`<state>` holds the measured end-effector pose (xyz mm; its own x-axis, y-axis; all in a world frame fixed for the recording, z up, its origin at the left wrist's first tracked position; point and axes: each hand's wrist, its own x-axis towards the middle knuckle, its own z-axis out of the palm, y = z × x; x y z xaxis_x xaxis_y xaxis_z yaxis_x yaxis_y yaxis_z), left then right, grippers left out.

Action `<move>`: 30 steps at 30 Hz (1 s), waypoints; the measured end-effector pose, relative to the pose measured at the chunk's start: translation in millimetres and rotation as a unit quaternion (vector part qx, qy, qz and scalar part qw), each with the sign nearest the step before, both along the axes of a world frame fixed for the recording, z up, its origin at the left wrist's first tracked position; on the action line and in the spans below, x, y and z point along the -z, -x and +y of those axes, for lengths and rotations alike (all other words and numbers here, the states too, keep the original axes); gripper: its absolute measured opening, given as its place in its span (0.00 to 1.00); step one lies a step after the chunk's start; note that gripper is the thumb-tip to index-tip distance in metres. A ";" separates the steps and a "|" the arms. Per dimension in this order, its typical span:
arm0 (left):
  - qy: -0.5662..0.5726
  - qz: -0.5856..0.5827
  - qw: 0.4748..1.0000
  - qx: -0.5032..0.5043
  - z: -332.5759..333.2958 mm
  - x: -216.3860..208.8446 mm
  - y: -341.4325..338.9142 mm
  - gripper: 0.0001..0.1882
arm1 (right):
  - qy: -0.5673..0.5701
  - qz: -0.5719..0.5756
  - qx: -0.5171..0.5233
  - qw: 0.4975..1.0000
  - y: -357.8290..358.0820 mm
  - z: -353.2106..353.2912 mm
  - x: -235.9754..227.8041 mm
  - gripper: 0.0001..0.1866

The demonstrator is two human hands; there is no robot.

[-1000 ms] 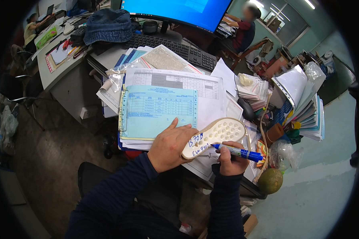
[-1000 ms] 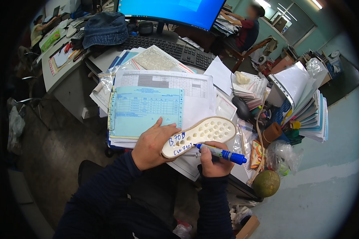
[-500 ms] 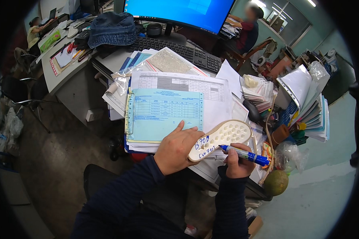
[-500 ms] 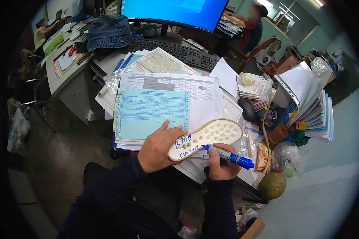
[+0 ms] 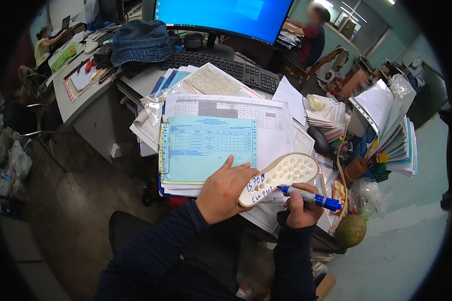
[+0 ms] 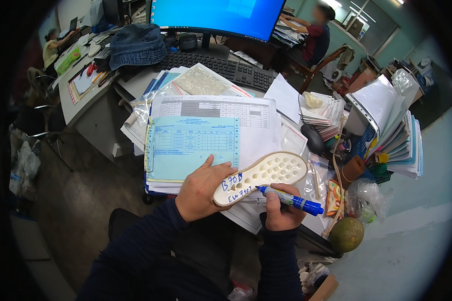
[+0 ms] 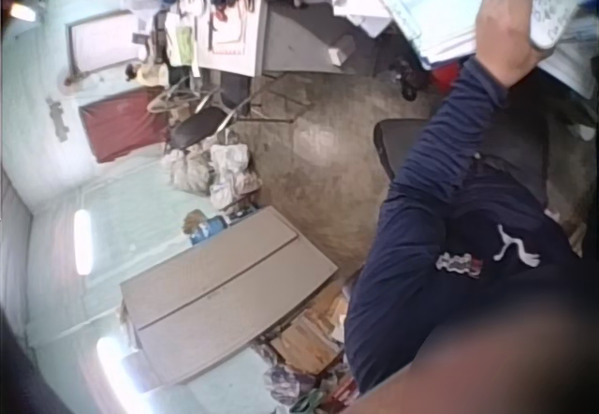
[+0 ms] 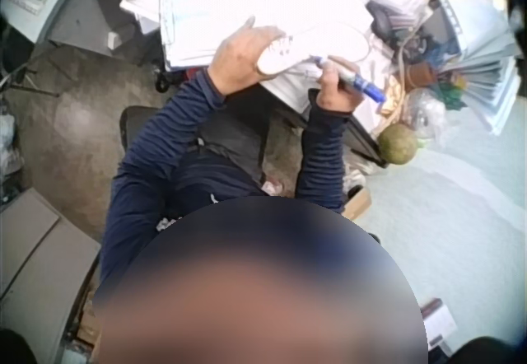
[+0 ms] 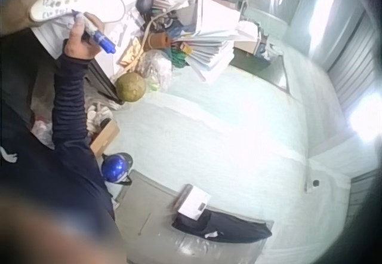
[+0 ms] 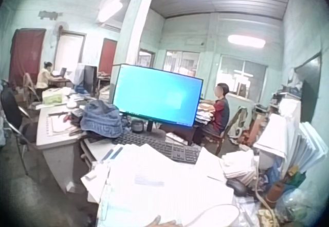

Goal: The person opens a plastic bag containing a shoe insole, removes it, and writes on the insole with a blue marker. The person then places the insole on a stack of papers and continues writing on it.

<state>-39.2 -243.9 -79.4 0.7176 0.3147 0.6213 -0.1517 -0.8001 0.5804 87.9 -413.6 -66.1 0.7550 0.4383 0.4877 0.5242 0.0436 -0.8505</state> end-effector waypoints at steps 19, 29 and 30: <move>0.001 0.000 1.000 0.002 0.3 -0.6 0.7 0.31 | -0.037 0.054 -0.041 0.997 12.5 4.1 -11.1 0.15; 0.000 0.006 1.000 0.001 0.5 1.1 0.3 0.31 | -0.027 0.095 -0.025 0.995 14.7 6.8 -12.2 0.13; 0.001 0.006 1.000 0.003 0.5 1.1 0.4 0.31 | -0.027 0.096 -0.025 0.995 14.6 6.5 -12.2 0.13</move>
